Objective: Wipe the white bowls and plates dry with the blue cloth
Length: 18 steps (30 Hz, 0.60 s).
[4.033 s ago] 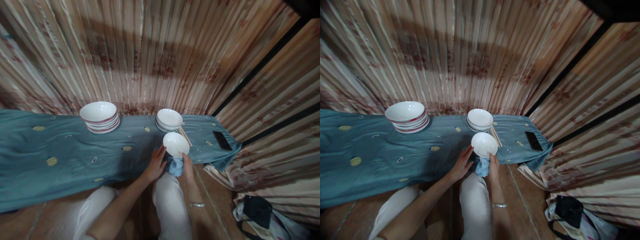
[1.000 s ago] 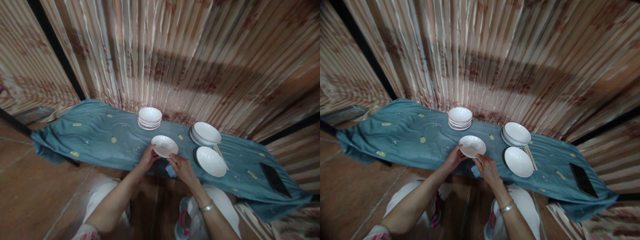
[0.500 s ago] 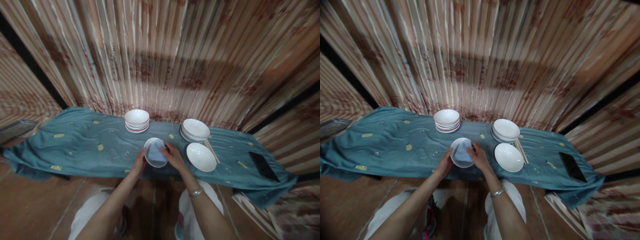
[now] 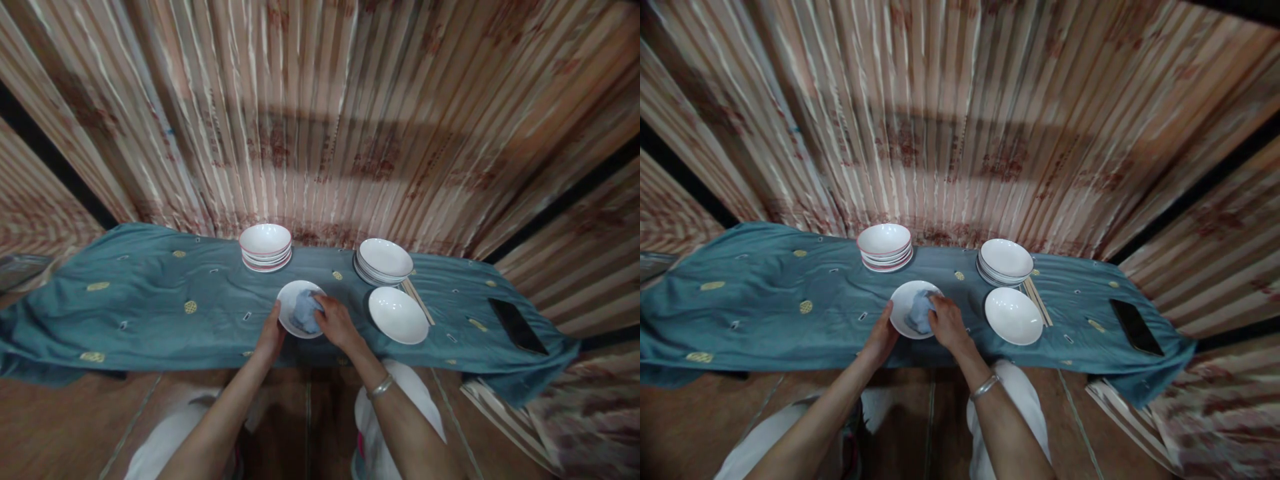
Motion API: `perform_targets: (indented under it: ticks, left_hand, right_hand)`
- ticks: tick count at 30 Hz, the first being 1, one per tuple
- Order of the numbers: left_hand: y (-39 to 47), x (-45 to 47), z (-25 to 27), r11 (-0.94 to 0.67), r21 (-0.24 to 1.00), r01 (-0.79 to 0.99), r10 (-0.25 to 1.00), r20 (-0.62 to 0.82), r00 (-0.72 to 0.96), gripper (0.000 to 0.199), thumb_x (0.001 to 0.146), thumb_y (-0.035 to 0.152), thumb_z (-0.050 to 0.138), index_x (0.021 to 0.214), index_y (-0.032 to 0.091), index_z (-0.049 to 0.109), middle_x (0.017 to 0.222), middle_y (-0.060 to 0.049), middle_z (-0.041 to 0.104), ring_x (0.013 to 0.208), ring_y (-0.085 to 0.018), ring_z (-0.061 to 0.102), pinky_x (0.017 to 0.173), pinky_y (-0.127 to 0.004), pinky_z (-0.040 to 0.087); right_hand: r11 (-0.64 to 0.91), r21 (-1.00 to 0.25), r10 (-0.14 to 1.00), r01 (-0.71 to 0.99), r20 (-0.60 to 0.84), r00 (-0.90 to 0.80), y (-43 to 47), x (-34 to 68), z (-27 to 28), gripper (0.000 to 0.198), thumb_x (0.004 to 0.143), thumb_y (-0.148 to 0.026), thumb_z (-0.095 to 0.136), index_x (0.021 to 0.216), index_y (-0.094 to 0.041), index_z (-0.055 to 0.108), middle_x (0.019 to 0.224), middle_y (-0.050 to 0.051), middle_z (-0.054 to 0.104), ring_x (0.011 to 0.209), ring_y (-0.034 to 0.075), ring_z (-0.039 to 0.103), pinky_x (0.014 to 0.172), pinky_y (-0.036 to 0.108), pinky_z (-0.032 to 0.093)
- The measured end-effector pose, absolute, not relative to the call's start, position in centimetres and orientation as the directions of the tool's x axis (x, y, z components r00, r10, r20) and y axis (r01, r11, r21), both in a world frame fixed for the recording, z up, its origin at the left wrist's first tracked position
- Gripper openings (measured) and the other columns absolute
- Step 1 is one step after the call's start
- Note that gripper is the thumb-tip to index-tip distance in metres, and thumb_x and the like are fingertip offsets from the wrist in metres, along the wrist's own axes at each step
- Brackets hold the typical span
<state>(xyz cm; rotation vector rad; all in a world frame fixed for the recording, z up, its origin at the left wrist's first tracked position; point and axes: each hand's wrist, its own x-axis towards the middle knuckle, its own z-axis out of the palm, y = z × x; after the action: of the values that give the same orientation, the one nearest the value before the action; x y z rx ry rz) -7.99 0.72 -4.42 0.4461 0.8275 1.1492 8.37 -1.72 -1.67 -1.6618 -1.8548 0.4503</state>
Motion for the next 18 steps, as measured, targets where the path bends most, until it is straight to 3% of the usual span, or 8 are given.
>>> perform_targets:
  ticks: [3, 6, 9, 12, 15, 18]
  left_hand:
    - [0.7, -8.1, -4.1, 0.387, 0.683, -0.619, 0.919, -0.338, 0.202, 0.042, 0.083, 0.046, 0.066, 0.108, 0.013, 0.071, 0.111, -0.012, 0.076, 0.127, -0.030, 0.059, 0.111, -0.042, 0.044]
    - [0.7, -8.2, -3.9, 0.388, 0.678, -0.624, 0.919, -0.334, 0.208, 0.037, 0.087, 0.042, 0.061, 0.108, 0.013, 0.072, 0.109, -0.011, 0.077, 0.124, -0.028, 0.061, 0.111, -0.041, 0.044]
    - [0.8, -8.1, -3.9, 0.385, 0.676, -0.628, 0.917, -0.358, 0.177, 0.033, 0.087, 0.040, 0.062, 0.105, 0.014, 0.073, 0.108, -0.010, 0.077, 0.125, -0.028, 0.060, 0.111, -0.041, 0.044]
    - [0.8, -8.0, -4.1, 0.368, 0.682, -0.633, 0.925, -0.339, 0.172, 0.039, 0.083, 0.045, 0.066, 0.106, 0.014, 0.073, 0.110, -0.012, 0.077, 0.129, -0.029, 0.057, 0.112, -0.042, 0.043]
    - [0.8, -7.9, -4.4, 0.354, 0.701, -0.619, 0.933, -0.307, 0.185, 0.049, 0.080, 0.051, 0.069, 0.111, 0.013, 0.071, 0.115, -0.013, 0.075, 0.132, -0.031, 0.054, 0.113, -0.043, 0.041]
    - [0.7, -8.0, -4.6, 0.319, 0.726, -0.609, 0.946, -0.281, 0.161, 0.056, 0.079, 0.054, 0.068, 0.119, 0.015, 0.068, 0.123, -0.012, 0.072, 0.133, -0.030, 0.054, 0.114, -0.043, 0.040]
  right_hand:
    - [0.117, -0.760, 0.990, 0.639, 0.142, -0.011, -0.8, 9.0, -1.6, 0.028, 0.086, -0.020, 0.054, 0.107, -0.019, 0.072, 0.092, 0.002, 0.076, 0.086, 0.021, 0.070, 0.084, 0.034, 0.054]
    - [0.119, -0.830, 0.988, 0.545, 0.154, 0.018, -0.4, 9.5, -1.4, 0.028, 0.086, -0.025, 0.058, 0.111, -0.021, 0.070, 0.099, 0.002, 0.075, 0.090, 0.021, 0.070, 0.083, 0.034, 0.056]
    - [0.135, -0.759, 0.955, 0.637, 0.271, 0.120, -0.9, 9.6, -1.2, 0.043, 0.085, -0.027, 0.062, 0.128, -0.021, 0.062, 0.125, 0.010, 0.068, 0.110, 0.025, 0.066, 0.095, 0.041, 0.053]
    - [0.263, -0.684, 0.936, 0.680, 0.352, -0.007, -1.7, 9.1, -1.3, 0.040, 0.092, -0.025, 0.054, 0.132, -0.023, 0.060, 0.135, 0.010, 0.063, 0.122, 0.023, 0.060, 0.102, 0.040, 0.050]
    - [0.377, -0.597, 0.924, 0.708, 0.293, -0.245, -2.1, 8.3, -1.6, 0.039, 0.092, -0.018, 0.051, 0.129, -0.023, 0.063, 0.134, 0.009, 0.064, 0.125, 0.022, 0.058, 0.107, 0.038, 0.046]
    - [0.360, -0.496, 0.932, 0.790, 0.149, -0.331, -2.1, 7.6, -1.3, 0.038, 0.088, -0.010, 0.052, 0.120, -0.021, 0.068, 0.126, 0.010, 0.068, 0.121, 0.023, 0.060, 0.105, 0.039, 0.046]
